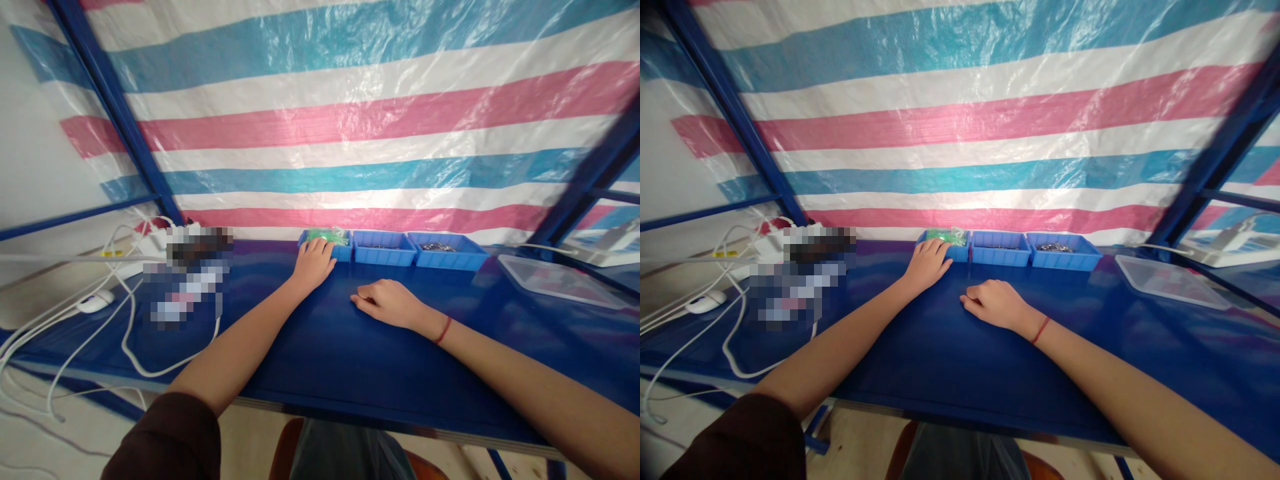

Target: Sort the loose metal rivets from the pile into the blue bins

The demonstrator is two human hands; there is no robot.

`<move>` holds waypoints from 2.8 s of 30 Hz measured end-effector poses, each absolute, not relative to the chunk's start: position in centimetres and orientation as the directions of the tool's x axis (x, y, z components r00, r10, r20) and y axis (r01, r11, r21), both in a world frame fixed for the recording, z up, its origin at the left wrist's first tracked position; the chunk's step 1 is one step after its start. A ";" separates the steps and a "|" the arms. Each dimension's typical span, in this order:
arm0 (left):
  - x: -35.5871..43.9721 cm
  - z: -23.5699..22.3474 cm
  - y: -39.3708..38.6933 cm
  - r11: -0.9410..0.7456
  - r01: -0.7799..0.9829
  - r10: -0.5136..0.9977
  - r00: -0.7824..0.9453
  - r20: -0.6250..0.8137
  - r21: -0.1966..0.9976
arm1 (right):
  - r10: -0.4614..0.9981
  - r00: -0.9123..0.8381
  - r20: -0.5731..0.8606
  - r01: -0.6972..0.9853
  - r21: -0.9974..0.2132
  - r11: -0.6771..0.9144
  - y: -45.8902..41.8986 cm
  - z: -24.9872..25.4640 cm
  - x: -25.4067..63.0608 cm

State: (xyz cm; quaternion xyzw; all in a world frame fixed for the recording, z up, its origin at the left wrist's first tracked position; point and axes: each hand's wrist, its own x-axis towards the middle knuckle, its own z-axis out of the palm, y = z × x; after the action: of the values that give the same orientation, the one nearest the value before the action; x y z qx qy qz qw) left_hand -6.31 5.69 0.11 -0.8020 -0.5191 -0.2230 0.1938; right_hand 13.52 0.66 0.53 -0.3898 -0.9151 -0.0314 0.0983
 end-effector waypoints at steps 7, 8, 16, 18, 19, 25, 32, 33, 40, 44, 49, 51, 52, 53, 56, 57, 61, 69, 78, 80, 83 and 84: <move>-6.3 2.6 4.7 -0.349 0.934 0.757 0.333 0.562 -0.084 | 0.711 -0.665 0.228 0.723 -0.046 0.690 0.7 0.5 13.8; -6.3 2.9 4.5 -0.351 0.933 0.752 0.334 0.568 -0.083 | 0.722 -0.650 0.238 0.732 -0.063 0.679 0.8 0.5 13.9; -8.2 3.5 5.1 -0.315 0.935 0.869 0.215 0.446 0.163 | 0.766 -0.488 0.419 0.739 -0.270 0.618 2.7 -0.8 14.8; -8.5 3.4 5.5 -0.316 0.927 0.913 0.240 0.329 0.200 | 0.771 -0.471 0.428 0.737 -0.289 0.611 3.0 -1.3 14.8; -8.6 3.4 5.5 -0.325 0.924 0.918 0.256 0.303 0.204 | 0.775 -0.470 0.422 0.733 -0.302 0.609 3.1 -1.5 14.8; -7.0 3.9 3.2 -0.344 0.911 0.929 0.296 0.221 0.229 | 0.745 -0.553 0.372 0.590 -0.457 0.666 2.8 -1.4 14.3; -5.6 3.9 3.0 -0.535 0.657 0.843 0.382 0.378 0.531 | 0.831 -0.440 0.340 0.394 -0.759 0.519 3.2 0.7 15.8; -5.3 3.7 3.1 -0.565 0.589 0.825 0.384 0.415 0.578 | 0.834 -0.429 0.347 0.374 -0.772 0.513 3.3 1.2 16.2; -1.5 1.0 2.2 -0.556 0.330 0.826 0.315 0.467 0.762 | 0.804 -0.317 0.502 0.287 -0.758 0.586 3.1 3.7 18.2; -0.1 -0.5 1.3 -0.503 0.260 0.854 0.297 0.428 0.824 | 0.804 -0.255 0.537 0.220 -0.778 0.589 2.5 3.4 17.6; -0.3 -1.1 1.6 -0.516 0.286 0.856 0.204 0.475 0.807 | 0.812 -0.386 0.438 0.155 -0.837 0.525 2.6 2.4 17.4; -0.5 -1.1 1.7 -0.518 0.324 0.855 0.179 0.486 0.792 | 0.805 -0.418 0.420 0.168 -0.836 0.523 2.8 2.4 17.7; -0.5 -1.0 1.7 -0.512 0.343 0.859 0.169 0.484 0.788 | 0.804 -0.425 0.417 0.186 -0.829 0.528 2.8 2.6 17.8; -0.6 -1.0 1.7 -0.500 0.357 0.865 0.158 0.476 0.789 | 0.802 -0.430 0.415 0.212 -0.817 0.536 2.8 2.9 17.9; -0.6 -1.0 1.4 -0.451 0.351 0.891 0.132 0.434 0.820 | 0.793 -0.440 0.421 0.291 -0.768 0.570 2.5 3.8 18.2; -0.6 -1.0 1.4 -0.443 0.344 0.896 0.128 0.426 0.828 | 0.788 -0.447 0.424 0.309 -0.753 0.581 2.3 4.1 18.2; -0.5 -0.9 1.4 -0.539 0.298 0.842 0.188 0.505 0.788 | 0.765 -0.502 0.405 0.353 -0.711 0.608 1.8 5.3 18.2; -0.7 -0.1 0.9 -0.681 0.501 0.730 0.399 0.556 0.534 | 0.738 -0.549 0.393 0.559 -0.484 0.673 1.7 6.1 19.2; -1.2 1.0 0.5 -0.774 0.516 0.631 0.676 0.379 0.368 | 0.726 -0.544 0.420 0.603 -0.407 0.686 1.9 8.2 22.9; -1.2 1.1 0.6 -0.791 0.511 0.611 0.677 0.409 0.336 | 0.738 -0.510 0.441 0.606 -0.424 0.673 1.7 8.8 23.7; -1.0 2.0 0.5 -0.813 0.501 0.576 0.624 0.528 0.296 | 0.695 -0.402 0.596 0.579 -0.423 0.697 1.5 9.3 24.1; -0.8 2.4 0.4 -0.824 0.485 0.557 0.600 0.574 0.293 | 0.645 -0.360 0.674 0.561 -0.396 0.727 1.4 9.4 24.0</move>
State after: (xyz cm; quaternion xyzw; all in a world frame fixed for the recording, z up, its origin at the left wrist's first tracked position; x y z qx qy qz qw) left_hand -0.83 0.37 2.43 -0.8928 -0.2917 -0.3390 -0.0531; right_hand 24.00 1.40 9.42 -0.3664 -0.8231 0.0488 0.4311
